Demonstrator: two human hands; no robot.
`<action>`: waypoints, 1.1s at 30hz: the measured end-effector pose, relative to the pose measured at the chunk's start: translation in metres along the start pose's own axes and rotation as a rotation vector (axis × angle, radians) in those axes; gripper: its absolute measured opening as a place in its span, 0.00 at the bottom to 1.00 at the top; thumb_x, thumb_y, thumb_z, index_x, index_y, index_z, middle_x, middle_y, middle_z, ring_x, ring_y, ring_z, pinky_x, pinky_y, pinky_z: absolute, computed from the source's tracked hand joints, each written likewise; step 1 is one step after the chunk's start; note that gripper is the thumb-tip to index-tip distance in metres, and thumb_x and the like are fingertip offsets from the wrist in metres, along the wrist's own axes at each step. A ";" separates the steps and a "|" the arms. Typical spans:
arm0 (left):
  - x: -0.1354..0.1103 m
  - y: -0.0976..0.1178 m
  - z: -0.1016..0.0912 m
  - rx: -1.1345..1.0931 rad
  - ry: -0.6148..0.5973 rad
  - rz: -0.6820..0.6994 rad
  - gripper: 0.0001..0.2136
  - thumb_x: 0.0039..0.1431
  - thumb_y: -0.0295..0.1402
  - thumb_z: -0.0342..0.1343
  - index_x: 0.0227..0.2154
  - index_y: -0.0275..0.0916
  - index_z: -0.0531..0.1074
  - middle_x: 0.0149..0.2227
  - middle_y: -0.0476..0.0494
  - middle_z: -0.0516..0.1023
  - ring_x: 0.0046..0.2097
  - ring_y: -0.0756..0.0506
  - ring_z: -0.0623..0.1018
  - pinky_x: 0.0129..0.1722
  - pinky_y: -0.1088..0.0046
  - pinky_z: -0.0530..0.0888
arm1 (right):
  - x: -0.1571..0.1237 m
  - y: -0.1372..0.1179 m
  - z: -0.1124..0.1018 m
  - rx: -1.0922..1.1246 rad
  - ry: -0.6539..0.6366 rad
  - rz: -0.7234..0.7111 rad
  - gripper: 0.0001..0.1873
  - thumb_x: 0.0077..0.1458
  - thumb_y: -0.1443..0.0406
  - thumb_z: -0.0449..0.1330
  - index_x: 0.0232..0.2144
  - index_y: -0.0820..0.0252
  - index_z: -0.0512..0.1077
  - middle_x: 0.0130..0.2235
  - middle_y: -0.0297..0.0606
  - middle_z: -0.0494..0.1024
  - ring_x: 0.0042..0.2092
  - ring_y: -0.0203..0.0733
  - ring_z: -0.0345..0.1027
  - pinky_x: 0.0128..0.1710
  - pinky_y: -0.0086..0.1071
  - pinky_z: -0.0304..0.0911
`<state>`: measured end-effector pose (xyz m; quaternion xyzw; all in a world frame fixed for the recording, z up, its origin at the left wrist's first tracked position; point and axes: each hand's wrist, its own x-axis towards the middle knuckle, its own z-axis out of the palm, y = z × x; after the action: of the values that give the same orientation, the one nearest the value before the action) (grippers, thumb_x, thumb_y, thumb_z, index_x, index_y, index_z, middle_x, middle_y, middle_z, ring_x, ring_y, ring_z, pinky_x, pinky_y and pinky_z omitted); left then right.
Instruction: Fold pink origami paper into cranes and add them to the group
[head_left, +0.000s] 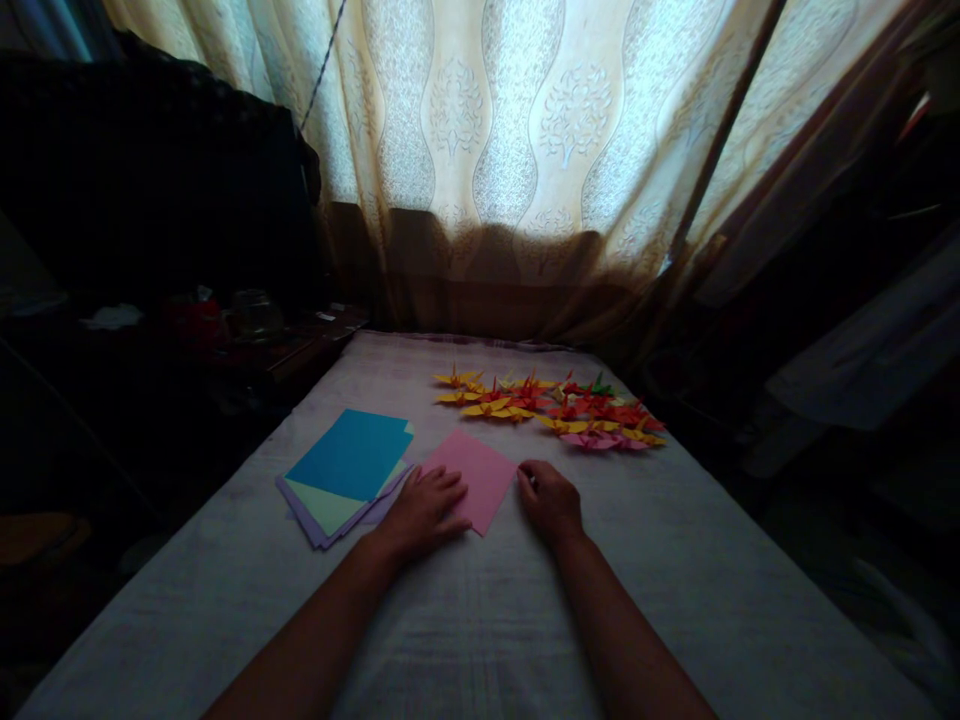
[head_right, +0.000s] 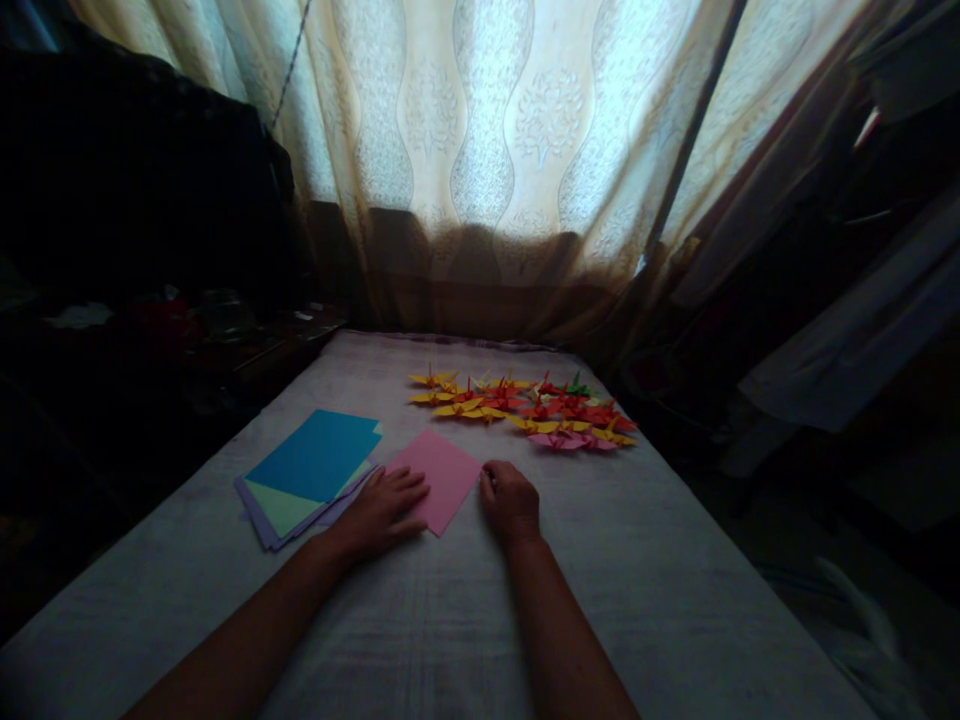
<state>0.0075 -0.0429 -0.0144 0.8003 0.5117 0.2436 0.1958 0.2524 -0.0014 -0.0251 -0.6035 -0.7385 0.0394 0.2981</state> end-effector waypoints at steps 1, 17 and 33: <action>-0.001 0.002 0.001 0.022 -0.040 0.009 0.26 0.53 0.44 0.63 0.54 0.45 0.72 0.62 0.39 0.68 0.65 0.34 0.62 0.65 0.45 0.47 | 0.000 -0.001 0.000 0.010 -0.002 -0.030 0.14 0.57 0.65 0.51 0.40 0.59 0.75 0.41 0.41 0.79 0.41 0.41 0.71 0.43 0.32 0.63; 0.005 0.010 -0.005 0.218 -0.127 0.206 0.17 0.60 0.44 0.59 0.48 0.42 0.75 0.54 0.39 0.76 0.56 0.39 0.73 0.57 0.63 0.66 | -0.006 0.013 0.002 0.164 -0.200 -0.349 0.22 0.48 0.69 0.58 0.46 0.57 0.77 0.54 0.44 0.76 0.57 0.48 0.67 0.60 0.45 0.58; 0.007 -0.021 -0.023 0.204 -0.064 0.148 0.17 0.64 0.34 0.50 0.54 0.41 0.70 0.49 0.38 0.78 0.49 0.41 0.77 0.50 0.64 0.71 | 0.017 -0.013 -0.022 -0.009 -0.336 -0.219 0.11 0.59 0.66 0.55 0.33 0.55 0.78 0.33 0.36 0.82 0.36 0.38 0.74 0.37 0.28 0.60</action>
<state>-0.0186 -0.0263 -0.0061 0.8590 0.4667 0.1787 0.1112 0.2502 0.0037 0.0048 -0.5060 -0.8391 0.1035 0.1706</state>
